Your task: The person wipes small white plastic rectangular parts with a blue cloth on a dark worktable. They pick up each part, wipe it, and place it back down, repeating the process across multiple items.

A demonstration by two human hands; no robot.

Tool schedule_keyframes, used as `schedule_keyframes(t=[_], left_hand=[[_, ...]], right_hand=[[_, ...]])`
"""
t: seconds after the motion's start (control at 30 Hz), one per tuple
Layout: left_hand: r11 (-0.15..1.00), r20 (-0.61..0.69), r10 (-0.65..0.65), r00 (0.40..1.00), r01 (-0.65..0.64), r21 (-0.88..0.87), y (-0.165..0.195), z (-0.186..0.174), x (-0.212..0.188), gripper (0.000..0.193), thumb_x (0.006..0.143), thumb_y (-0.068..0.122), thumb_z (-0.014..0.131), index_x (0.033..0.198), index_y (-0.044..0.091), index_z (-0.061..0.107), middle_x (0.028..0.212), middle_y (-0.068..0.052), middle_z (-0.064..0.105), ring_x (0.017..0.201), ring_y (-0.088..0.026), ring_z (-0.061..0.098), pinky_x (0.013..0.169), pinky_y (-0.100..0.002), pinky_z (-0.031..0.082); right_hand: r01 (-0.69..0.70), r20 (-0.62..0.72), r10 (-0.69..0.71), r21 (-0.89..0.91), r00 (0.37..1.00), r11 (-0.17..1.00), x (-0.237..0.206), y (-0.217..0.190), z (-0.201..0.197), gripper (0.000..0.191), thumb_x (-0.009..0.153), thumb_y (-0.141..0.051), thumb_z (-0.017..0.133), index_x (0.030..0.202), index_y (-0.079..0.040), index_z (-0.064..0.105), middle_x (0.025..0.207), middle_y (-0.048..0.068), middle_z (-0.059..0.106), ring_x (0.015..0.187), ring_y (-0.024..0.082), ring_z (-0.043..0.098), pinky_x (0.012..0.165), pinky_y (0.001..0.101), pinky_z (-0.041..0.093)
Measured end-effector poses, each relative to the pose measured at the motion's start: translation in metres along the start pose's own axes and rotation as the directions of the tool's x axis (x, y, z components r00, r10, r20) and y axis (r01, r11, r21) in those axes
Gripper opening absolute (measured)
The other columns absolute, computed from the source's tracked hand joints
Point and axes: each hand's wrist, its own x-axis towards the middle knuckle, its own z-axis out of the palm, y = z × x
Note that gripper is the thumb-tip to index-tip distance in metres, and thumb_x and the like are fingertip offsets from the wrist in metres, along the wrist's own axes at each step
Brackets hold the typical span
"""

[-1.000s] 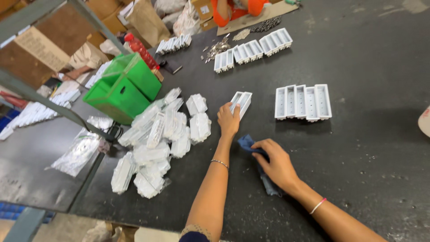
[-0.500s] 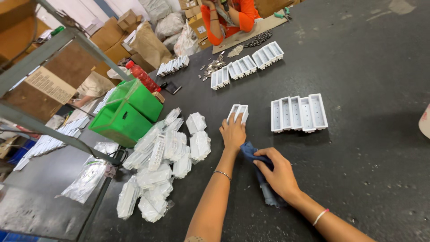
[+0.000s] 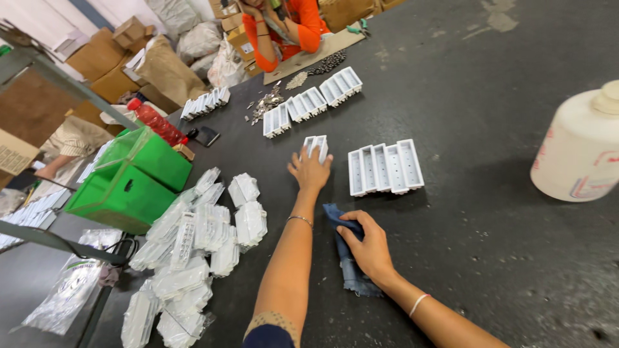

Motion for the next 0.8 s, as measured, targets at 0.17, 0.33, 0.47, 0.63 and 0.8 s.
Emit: schedule_keyframes(t=[0.17,0.33,0.47,0.63,0.8], left_hand=[[0.948,-0.166,0.007,0.986,-0.060,-0.313,0.011,-0.029,-0.019,0.029,0.095,0.035,0.069,0.116,0.015,0.069,0.126,-0.008,0.060,0.124,-0.032,0.052,0.104,-0.051,0.039],[0.795,0.104,-0.068,0.992,0.117,-0.595,0.021,-0.019,-0.039,0.034,0.090,0.039,0.075,0.090,0.006,0.070,0.092,-0.013,0.068,0.086,-0.029,0.067,0.079,-0.040,0.052],[0.732,0.119,0.163,0.979,-0.039,-0.681,0.025,0.010,-0.050,0.033,0.088,0.035,0.076,0.080,0.004,0.069,0.075,-0.013,0.068,0.068,-0.023,0.065,0.065,-0.040,0.051],[0.522,0.222,0.005,0.975,0.186,-0.832,0.016,0.016,-0.064,0.020,0.085,0.014,0.075,0.078,0.006,0.058,0.072,-0.006,0.059,0.069,-0.013,0.052,0.060,-0.031,0.045],[0.150,0.539,-0.157,0.827,0.560,-0.815,0.000,-0.022,-0.083,0.018,0.097,0.015,0.068,0.088,0.004,0.057,0.083,-0.008,0.059,0.071,-0.017,0.056,0.062,-0.033,0.050]], right_hand=[[0.024,-0.005,-0.024,0.035,1.000,0.999,-0.002,-0.011,-0.006,0.022,0.086,-0.012,0.075,0.106,-0.004,0.069,0.102,0.010,0.075,0.093,0.021,0.072,0.085,0.0327,0.054],[0.156,-0.057,-0.153,0.058,0.987,0.986,0.002,-0.018,-0.011,0.022,0.087,-0.008,0.075,0.107,-0.003,0.068,0.101,0.010,0.072,0.092,0.021,0.071,0.085,0.0323,0.054],[0.298,-0.111,-0.292,0.044,0.950,0.954,0.006,-0.019,-0.025,0.023,0.087,-0.005,0.076,0.107,-0.003,0.067,0.101,0.011,0.070,0.094,0.022,0.071,0.086,0.0326,0.055],[0.321,-0.139,-0.314,0.031,0.939,0.947,0.009,-0.024,-0.037,0.022,0.087,-0.004,0.075,0.107,-0.002,0.067,0.103,0.011,0.070,0.097,0.023,0.071,0.087,0.0331,0.054],[0.298,-0.146,-0.287,0.061,0.947,0.953,0.012,-0.029,-0.037,0.020,0.087,-0.004,0.075,0.105,-0.002,0.067,0.102,0.010,0.070,0.096,0.022,0.071,0.087,0.0323,0.055]])
